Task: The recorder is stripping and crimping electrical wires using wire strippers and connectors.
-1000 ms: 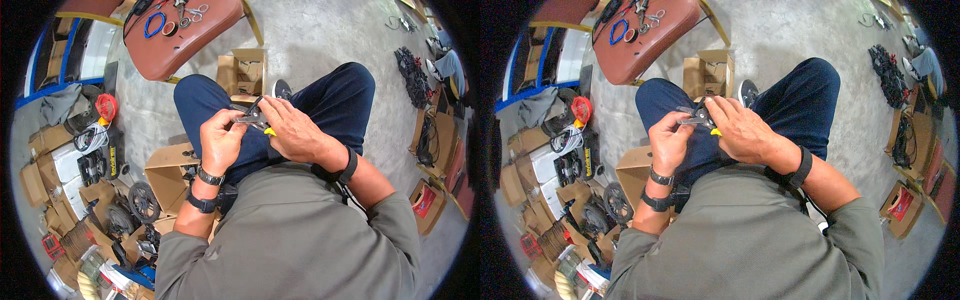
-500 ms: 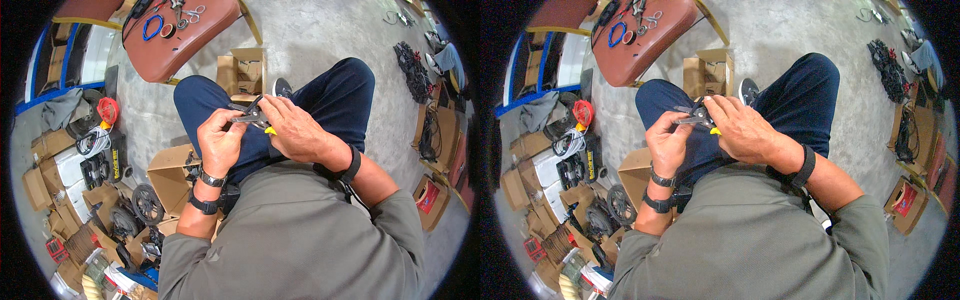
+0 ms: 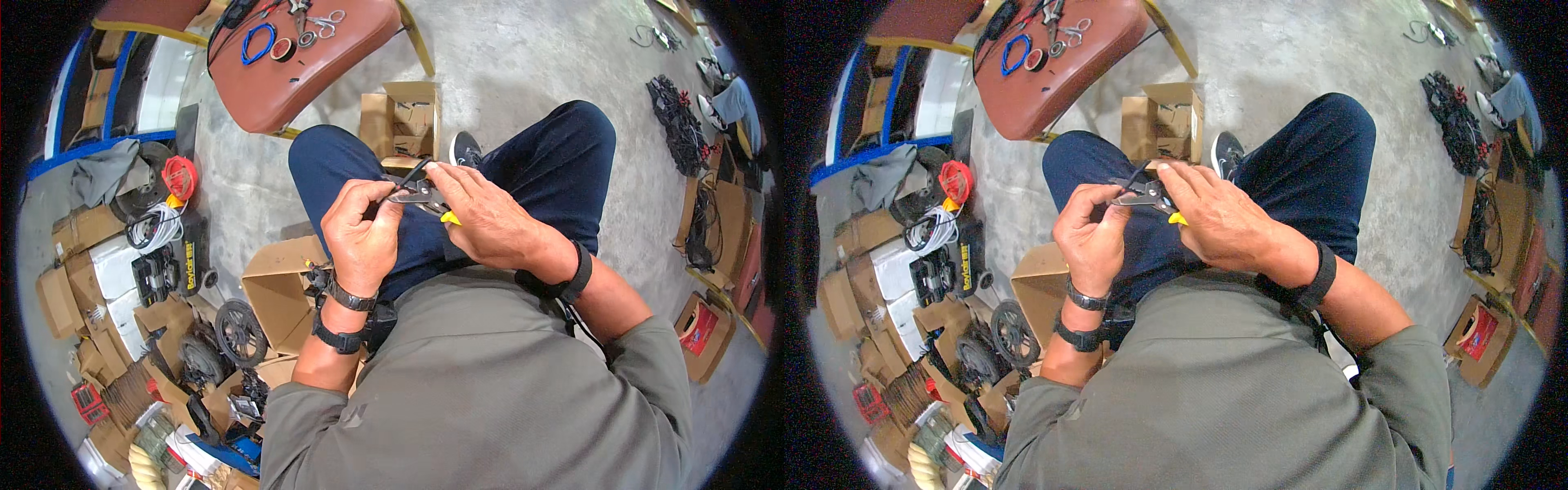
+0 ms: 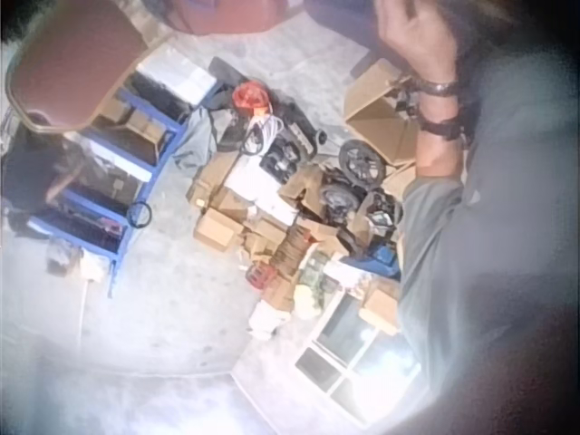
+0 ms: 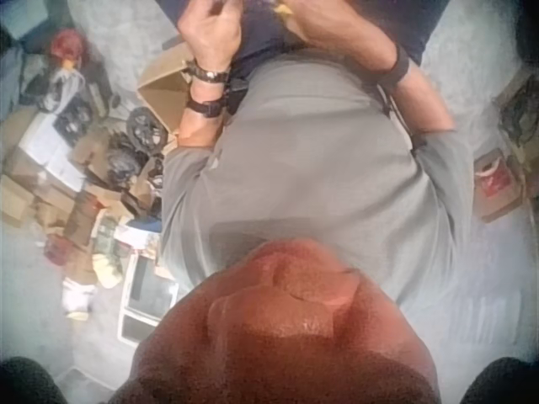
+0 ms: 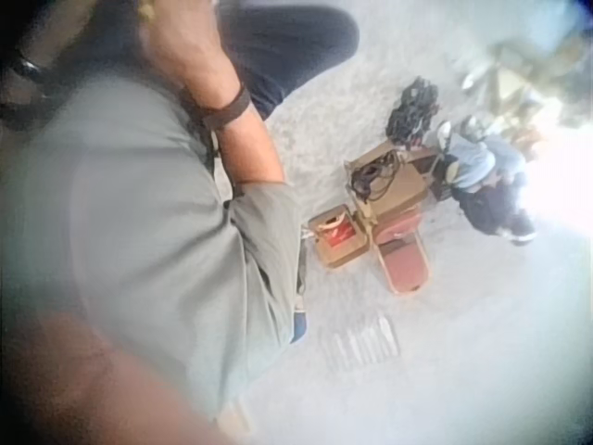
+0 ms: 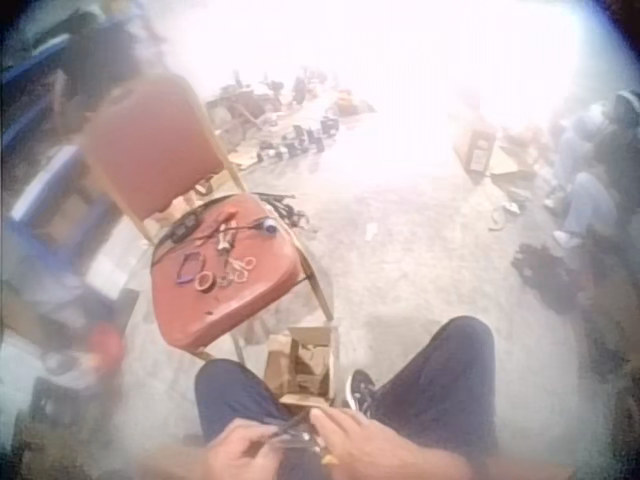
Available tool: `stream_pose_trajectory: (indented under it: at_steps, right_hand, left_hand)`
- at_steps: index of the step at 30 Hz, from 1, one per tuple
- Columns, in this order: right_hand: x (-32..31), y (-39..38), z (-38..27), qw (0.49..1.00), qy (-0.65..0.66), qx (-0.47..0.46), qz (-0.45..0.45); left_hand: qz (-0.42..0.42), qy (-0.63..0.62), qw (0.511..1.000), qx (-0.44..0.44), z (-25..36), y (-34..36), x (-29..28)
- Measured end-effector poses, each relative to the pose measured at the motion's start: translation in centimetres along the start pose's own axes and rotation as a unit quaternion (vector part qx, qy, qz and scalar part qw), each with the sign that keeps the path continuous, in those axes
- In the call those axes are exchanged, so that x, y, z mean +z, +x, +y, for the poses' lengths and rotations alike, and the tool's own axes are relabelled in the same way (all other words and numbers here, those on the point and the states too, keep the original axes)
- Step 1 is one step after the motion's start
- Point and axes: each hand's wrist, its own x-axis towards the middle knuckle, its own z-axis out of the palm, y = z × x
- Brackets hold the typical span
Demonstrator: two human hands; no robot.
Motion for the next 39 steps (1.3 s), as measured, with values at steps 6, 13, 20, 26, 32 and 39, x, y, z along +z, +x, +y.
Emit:
stream_pose_trajectory:
  at_steps: [6, 13, 20, 26, 32, 39]
  right_hand:
    - [-0.3, -0.5, 0.1, 0.998, 0.009, 0.043, -0.035]
    - [-0.7, -0.3, -0.1, 0.998, -0.022, 0.049, -0.018]
    - [-0.8, -0.5, 0.1, 0.996, -0.027, 0.074, -0.045]
    - [-0.8, -0.3, 0.0, 0.996, -0.017, 0.075, -0.035]
    - [-0.9, -0.3, 0.0, 0.996, -0.017, 0.083, -0.042]
    - [-0.9, -0.4, 0.1, 0.995, -0.007, 0.086, -0.057]
  left_hand:
    - [0.027, -0.061, 0.995, -0.067, -0.3, 0.2, -0.4]
    - [0.034, -0.078, 0.991, -0.103, -0.8, 0.2, -0.6]
    - [0.029, -0.078, 0.991, -0.108, -0.9, 0.2, -0.4]
    - [0.035, -0.085, 0.988, -0.125, -0.8, 0.1, -0.4]
    - [0.029, -0.080, 0.986, -0.146, -0.7, 0.2, -0.4]
    - [0.019, -0.089, 0.981, -0.172, -0.8, 0.1, -0.4]
